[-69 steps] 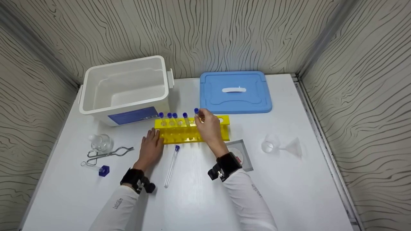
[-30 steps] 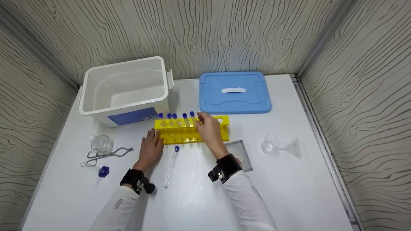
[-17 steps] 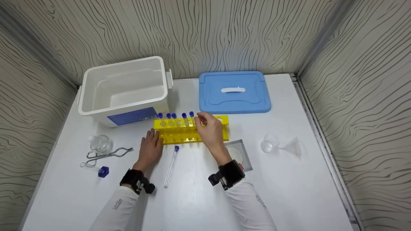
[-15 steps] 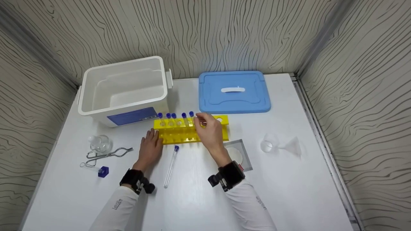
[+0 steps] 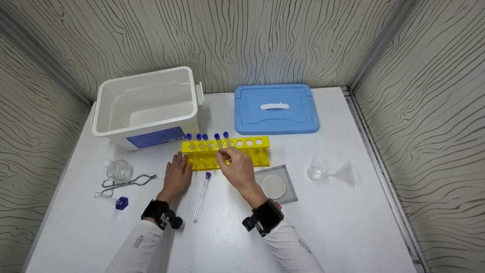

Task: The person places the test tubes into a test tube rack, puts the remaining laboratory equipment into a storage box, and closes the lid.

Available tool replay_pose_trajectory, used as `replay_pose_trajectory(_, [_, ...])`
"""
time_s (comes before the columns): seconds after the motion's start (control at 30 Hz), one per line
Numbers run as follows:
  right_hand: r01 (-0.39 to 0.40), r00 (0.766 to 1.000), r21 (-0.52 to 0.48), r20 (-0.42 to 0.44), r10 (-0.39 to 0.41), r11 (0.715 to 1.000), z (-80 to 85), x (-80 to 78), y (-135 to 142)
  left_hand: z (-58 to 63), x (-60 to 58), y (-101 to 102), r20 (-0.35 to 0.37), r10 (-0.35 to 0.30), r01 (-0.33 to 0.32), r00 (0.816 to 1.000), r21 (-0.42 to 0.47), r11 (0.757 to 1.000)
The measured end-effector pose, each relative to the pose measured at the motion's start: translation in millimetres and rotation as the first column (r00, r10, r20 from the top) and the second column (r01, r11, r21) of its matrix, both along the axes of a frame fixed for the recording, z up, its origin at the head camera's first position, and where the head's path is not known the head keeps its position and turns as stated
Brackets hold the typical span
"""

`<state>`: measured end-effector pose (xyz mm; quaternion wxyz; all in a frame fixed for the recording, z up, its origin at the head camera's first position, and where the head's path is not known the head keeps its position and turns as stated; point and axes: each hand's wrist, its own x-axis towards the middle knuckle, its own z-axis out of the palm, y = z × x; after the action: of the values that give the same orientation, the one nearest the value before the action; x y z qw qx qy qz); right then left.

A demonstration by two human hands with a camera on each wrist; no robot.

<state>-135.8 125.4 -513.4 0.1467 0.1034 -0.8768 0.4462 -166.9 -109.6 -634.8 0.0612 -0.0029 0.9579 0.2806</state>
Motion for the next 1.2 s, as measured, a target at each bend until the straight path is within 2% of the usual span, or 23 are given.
replay_pose_trajectory(0.27, [-0.069, 0.994, 0.1, 0.091, 0.06, 0.993, -27.9, 8.5, -19, 0.1, 0.0, 1, -0.007, -0.001, 0.001, 1.0, 0.0, 1.0])
replay_pose_trajectory(0.43, [-0.108, 0.987, 0.221, 0.139, 0.078, 0.969, -46.5, 9.8, -25, -2.2, -0.4, 0, -0.004, -0.004, 0.004, 1.0, -0.005, 1.0])
replay_pose_trajectory(0.63, [-0.122, 0.978, 0.295, 0.198, 0.064, 0.948, -62.2, 8.5, -30, -0.4, 0.7, 0, -0.017, 0.001, -0.001, 1.0, 0.005, 1.0])
replay_pose_trajectory(0.9, [-0.119, 0.962, 0.345, 0.272, 0.022, 0.931, -75.8, 7.7, -42, -0.5, 1.1, 1, -0.024, 0.01, -0.01, 1.0, 0.009, 1.0])
replay_pose_trajectory(1.2, [-0.123, 0.962, 0.463, 0.275, -0.01, 0.878, -81.6, 9.0, -57, -0.3, 1.1, 1, -0.049, 0.0, 0.0, 0.999, -0.005, 1.0])
